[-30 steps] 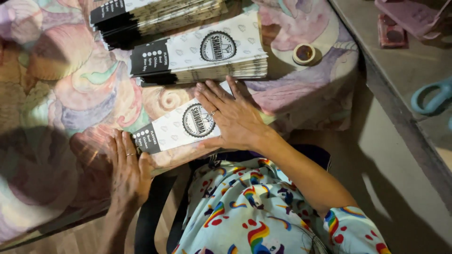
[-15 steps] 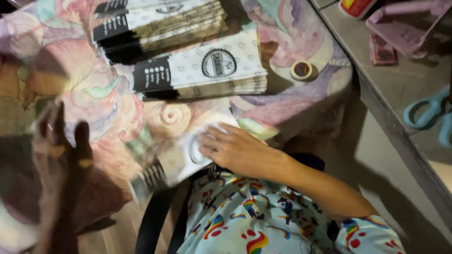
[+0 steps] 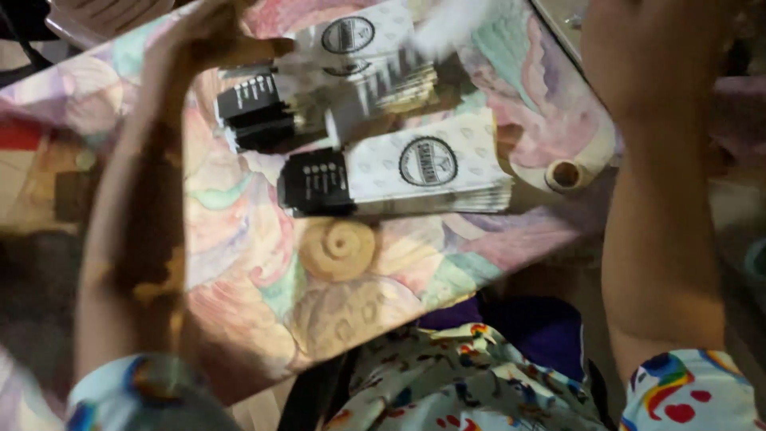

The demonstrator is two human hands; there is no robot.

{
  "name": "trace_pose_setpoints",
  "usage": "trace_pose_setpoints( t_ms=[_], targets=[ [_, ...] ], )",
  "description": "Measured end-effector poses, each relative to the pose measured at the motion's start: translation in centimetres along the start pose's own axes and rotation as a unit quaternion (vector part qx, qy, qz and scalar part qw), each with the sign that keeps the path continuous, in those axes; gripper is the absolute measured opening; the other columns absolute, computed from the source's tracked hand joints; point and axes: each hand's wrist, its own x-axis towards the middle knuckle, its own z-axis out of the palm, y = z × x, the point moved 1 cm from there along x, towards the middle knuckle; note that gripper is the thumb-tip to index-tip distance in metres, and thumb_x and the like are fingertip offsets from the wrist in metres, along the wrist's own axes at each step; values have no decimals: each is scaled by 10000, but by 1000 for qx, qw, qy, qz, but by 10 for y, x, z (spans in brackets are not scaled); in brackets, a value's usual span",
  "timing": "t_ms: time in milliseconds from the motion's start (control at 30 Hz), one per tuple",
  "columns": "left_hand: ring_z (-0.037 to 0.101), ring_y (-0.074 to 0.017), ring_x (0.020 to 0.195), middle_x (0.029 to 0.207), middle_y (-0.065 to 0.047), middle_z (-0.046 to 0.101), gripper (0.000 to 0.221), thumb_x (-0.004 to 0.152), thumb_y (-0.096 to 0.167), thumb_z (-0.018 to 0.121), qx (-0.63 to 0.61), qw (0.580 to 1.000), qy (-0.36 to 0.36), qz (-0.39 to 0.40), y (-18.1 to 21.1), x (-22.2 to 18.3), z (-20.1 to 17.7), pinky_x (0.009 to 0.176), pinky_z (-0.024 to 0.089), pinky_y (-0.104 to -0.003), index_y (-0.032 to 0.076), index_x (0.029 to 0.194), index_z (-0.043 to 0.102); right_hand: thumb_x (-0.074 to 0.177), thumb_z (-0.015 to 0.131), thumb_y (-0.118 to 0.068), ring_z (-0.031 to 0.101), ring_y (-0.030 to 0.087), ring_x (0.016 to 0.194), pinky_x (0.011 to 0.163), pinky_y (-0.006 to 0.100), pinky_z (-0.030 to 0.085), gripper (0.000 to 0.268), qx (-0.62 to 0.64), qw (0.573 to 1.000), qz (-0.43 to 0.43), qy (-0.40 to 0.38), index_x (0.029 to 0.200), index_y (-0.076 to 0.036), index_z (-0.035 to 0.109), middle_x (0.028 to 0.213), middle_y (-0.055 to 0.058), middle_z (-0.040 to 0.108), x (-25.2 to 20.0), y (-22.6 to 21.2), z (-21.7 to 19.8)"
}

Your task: The person organizes and stacks printed paper bags on a table by hand, picking them up individually and placing them into neat piles.

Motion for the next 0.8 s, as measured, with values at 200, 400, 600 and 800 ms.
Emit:
trace_pose_setpoints(
  t_ms=[200, 400, 600, 800],
  targets=[
    [457, -381, 1358, 1518, -137, 479, 915, 822, 511, 722, -30, 975, -176, -132, 22, 44, 18, 1090, 395, -554, 184, 1596, 359, 1094, 549, -37, 566, 236, 919, 841, 389, 432, 244, 285, 955, 87, -2, 1317, -34, 647, 983, 91, 582, 37, -25, 60],
    [462, -366, 1338, 1494, -142, 466, 874, 798, 538, 787, -39, 984, -131, -115, 57, 3, 12, 1036, 446, -574, 166, 1520, 465, 1047, 549, 24, 625, 310, 1037, 917, 437, 484, 218, 550, 820, 159, 11, 1234, -2, 659, 1101, 168, 653, 70, -55, 105],
    [578, -362, 1079, 1272, -231, 568, 879, 965, 657, 617, 52, 998, -1, 27, 42, -35, 48, 926, 505, -494, -10, 1500, 412, 1019, 568, 74, 639, 411, 1190, 1005, 461, 540, 198, 693, 706, 142, -5, 1175, 49, 687, 1299, 272, 635, 98, -73, 102],
    [610, -265, 779, 830, -116, 579, 1016, 775, 812, 598, 113, 974, -131, -143, 51, -95, -8, 684, 570, -361, 38, 1425, 488, 919, 553, -480, 45, 425, 1538, 1173, 728, 25, 583, 618, 714, 42, -325, 1477, -313, 524, 1701, 25, 160, 93, -62, 62]
  ],
)
